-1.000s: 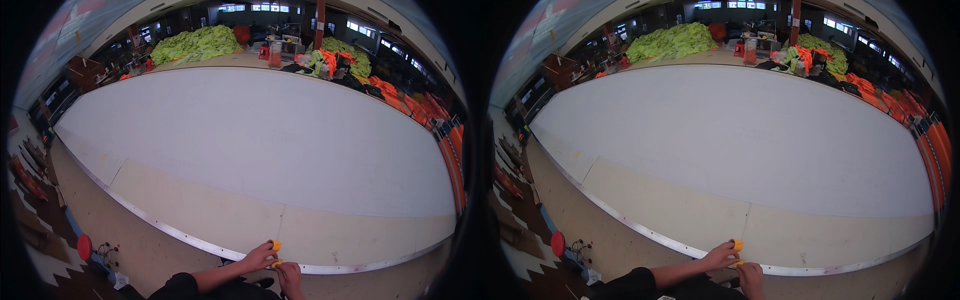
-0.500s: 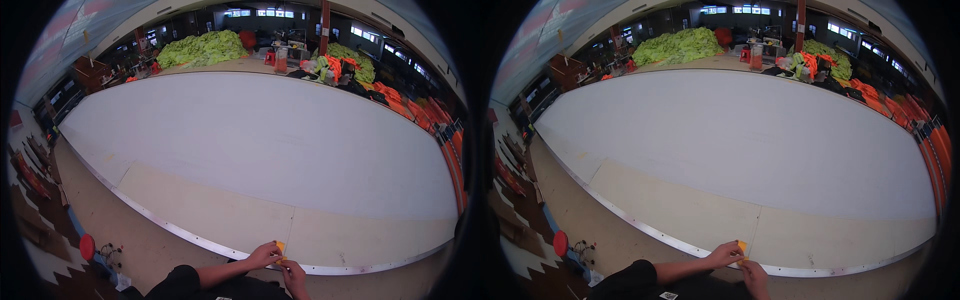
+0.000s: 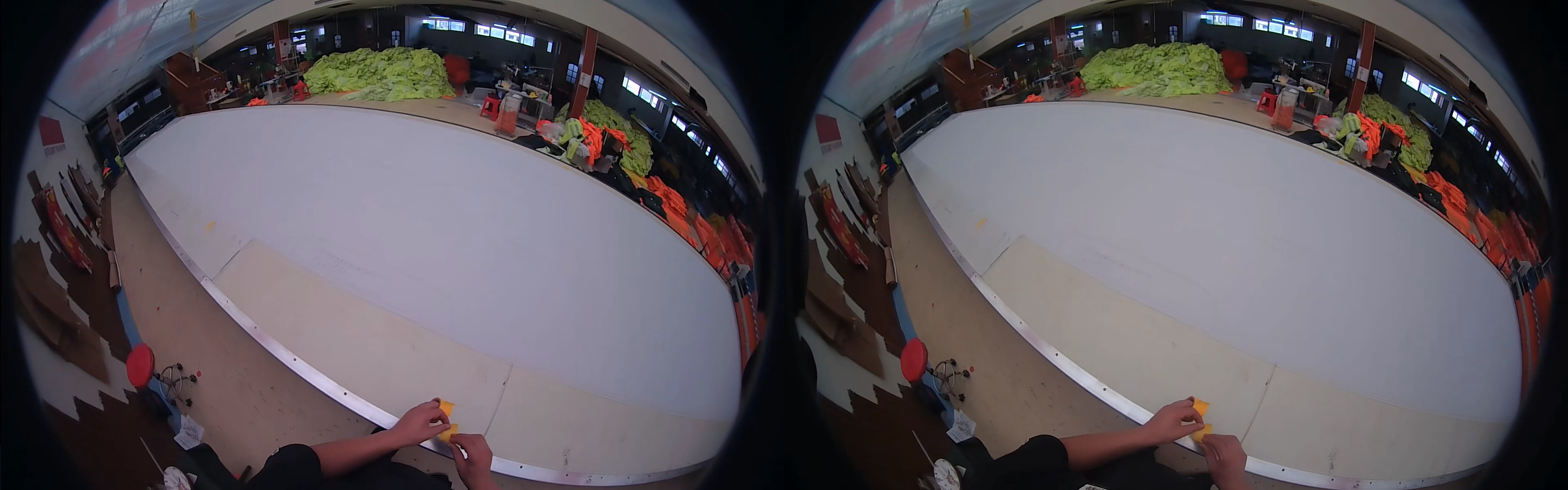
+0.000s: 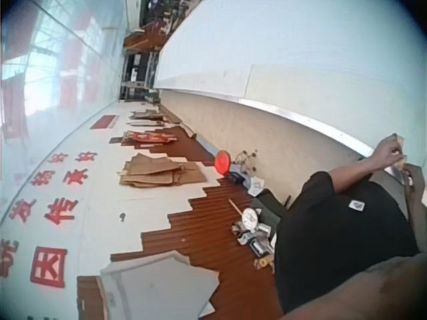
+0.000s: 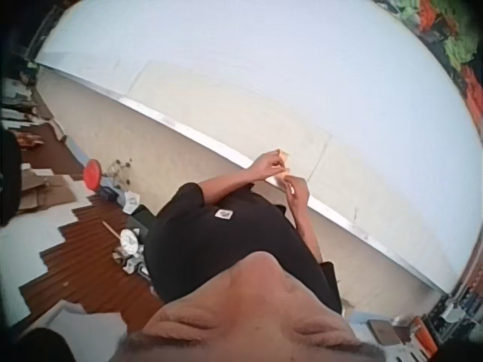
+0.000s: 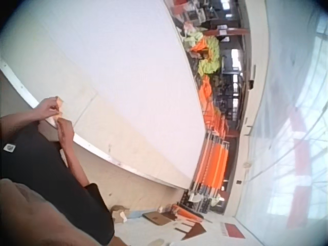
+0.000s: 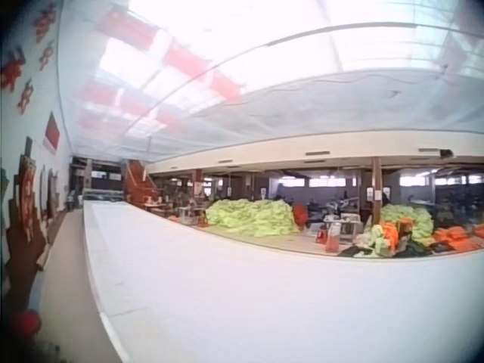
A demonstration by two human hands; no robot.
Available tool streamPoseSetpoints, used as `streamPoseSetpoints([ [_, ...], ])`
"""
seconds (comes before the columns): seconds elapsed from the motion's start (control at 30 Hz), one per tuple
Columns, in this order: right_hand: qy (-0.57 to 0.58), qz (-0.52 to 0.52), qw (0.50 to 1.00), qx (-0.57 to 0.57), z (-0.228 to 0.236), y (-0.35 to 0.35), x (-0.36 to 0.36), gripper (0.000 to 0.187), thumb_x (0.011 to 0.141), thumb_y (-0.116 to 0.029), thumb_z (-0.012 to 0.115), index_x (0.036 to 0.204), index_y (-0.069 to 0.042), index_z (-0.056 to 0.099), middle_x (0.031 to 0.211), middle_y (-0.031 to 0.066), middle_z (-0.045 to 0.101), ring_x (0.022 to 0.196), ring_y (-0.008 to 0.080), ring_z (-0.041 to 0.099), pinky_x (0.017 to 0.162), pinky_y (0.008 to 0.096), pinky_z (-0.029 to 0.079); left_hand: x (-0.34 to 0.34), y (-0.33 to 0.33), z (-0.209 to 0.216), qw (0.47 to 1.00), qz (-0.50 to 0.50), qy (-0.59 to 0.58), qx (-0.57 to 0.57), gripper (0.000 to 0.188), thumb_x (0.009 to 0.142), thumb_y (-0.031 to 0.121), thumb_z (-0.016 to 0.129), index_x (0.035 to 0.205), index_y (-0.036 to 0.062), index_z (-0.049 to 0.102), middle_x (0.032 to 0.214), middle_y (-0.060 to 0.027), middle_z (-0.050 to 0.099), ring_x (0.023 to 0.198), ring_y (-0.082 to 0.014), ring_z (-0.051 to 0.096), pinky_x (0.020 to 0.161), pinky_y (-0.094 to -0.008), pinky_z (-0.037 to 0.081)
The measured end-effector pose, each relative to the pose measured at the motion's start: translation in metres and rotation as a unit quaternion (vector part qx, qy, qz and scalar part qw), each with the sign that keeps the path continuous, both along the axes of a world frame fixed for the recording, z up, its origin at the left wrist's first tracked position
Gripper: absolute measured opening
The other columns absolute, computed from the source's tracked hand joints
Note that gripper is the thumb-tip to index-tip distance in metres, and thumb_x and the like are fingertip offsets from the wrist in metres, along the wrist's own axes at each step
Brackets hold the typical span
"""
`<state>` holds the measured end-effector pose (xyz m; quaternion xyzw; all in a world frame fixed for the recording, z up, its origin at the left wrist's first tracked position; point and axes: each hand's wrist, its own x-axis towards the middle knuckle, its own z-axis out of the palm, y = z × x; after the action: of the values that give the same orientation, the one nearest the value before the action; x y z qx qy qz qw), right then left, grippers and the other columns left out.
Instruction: The person applies small pieces of yellow tape to a large white board surface. They tear off pieces from a roll and press them onto the board at various locations.
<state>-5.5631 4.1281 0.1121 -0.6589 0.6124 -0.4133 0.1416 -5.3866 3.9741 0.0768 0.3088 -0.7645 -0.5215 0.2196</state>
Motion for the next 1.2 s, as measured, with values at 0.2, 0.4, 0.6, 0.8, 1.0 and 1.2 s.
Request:
streamPoseSetpoints([
  [0.2, 0.017, 0.071, 0.997, 0.033, 0.003, -0.065, 0.043, 0.021, 0.089, -0.009, 0.088, 0.109, -0.008, 0.079, 0.110, 0.0058, 0.082, 0.099, 0.0291, 0.077, 0.087, 0.0399, 0.063, 0.074, -0.032, -0.006, 0.998, 0.056, -0.040, -0.002, 0.019, 0.100, 0.027, 0.081, 0.104, 0.0088, 0.079, 0.096, -0.0123, 0.062, 0.104, -0.0338, 0.068, 0.129, -0.0452, 0.042],
  [0.4, 0.086, 0.049, 0.995, -0.027, -0.016, -0.156, 0.135, 0.023, 0.085, -0.011, 0.089, 0.106, -0.011, 0.080, 0.112, 0.0020, 0.080, 0.107, 0.0268, 0.073, 0.089, 0.0378, 0.062, 0.153, -0.140, -0.022, 0.992, 0.020, -0.034, -0.116, 0.017, 0.098, 0.025, 0.082, 0.104, 0.0097, 0.078, 0.106, -0.0142, 0.061, 0.111, -0.0368, 0.064, 0.115, -0.0460, 0.050],
  [0.6, 0.118, 0.041, 0.991, -0.046, -0.038, -0.263, 0.243, 0.021, 0.086, -0.013, 0.085, 0.106, -0.012, 0.081, 0.115, 0.0008, 0.077, 0.116, 0.0257, 0.070, 0.097, 0.0382, 0.059, 0.245, -0.244, -0.007, 0.966, 0.012, -0.075, -0.246, 0.013, 0.095, 0.020, 0.082, 0.102, 0.0104, 0.077, 0.117, -0.0145, 0.062, 0.118, -0.0367, 0.064, 0.092, -0.0468, 0.059],
  [0.8, 0.144, 0.046, 0.986, -0.074, -0.064, -0.351, 0.291, 0.020, 0.087, -0.013, 0.085, 0.106, -0.011, 0.081, 0.116, -0.0002, 0.078, 0.117, 0.0234, 0.071, 0.095, 0.0393, 0.058, 0.292, -0.327, -0.018, 0.947, 0.012, -0.093, -0.306, 0.012, 0.094, 0.018, 0.081, 0.100, 0.0093, 0.075, 0.123, -0.0159, 0.063, 0.122, -0.0368, 0.064, 0.089, -0.0460, 0.061],
  [1.0, 0.171, 0.054, 0.983, -0.047, -0.093, -0.397, 0.300, 0.019, 0.088, -0.012, 0.077, 0.107, -0.011, 0.080, 0.120, 0.0007, 0.078, 0.119, 0.0228, 0.070, 0.100, 0.0392, 0.056, 0.296, -0.376, -0.037, 0.938, -0.003, -0.099, -0.332, 0.012, 0.093, 0.016, 0.080, 0.097, 0.0077, 0.073, 0.125, -0.0157, 0.063, 0.122, -0.0361, 0.065, 0.089, -0.0447, 0.061],
  [1.2, 0.189, 0.027, 0.981, -0.030, -0.111, -0.415, 0.301, 0.021, 0.088, -0.013, 0.075, 0.108, -0.010, 0.080, 0.123, 0.0019, 0.077, 0.121, 0.0221, 0.069, 0.103, 0.0391, 0.055, 0.291, -0.407, -0.049, 0.931, -0.020, -0.097, -0.351, 0.010, 0.091, 0.015, 0.081, 0.096, 0.0093, 0.075, 0.124, -0.0156, 0.064, 0.121, -0.0349, 0.064, 0.092, -0.0434, 0.060],
])
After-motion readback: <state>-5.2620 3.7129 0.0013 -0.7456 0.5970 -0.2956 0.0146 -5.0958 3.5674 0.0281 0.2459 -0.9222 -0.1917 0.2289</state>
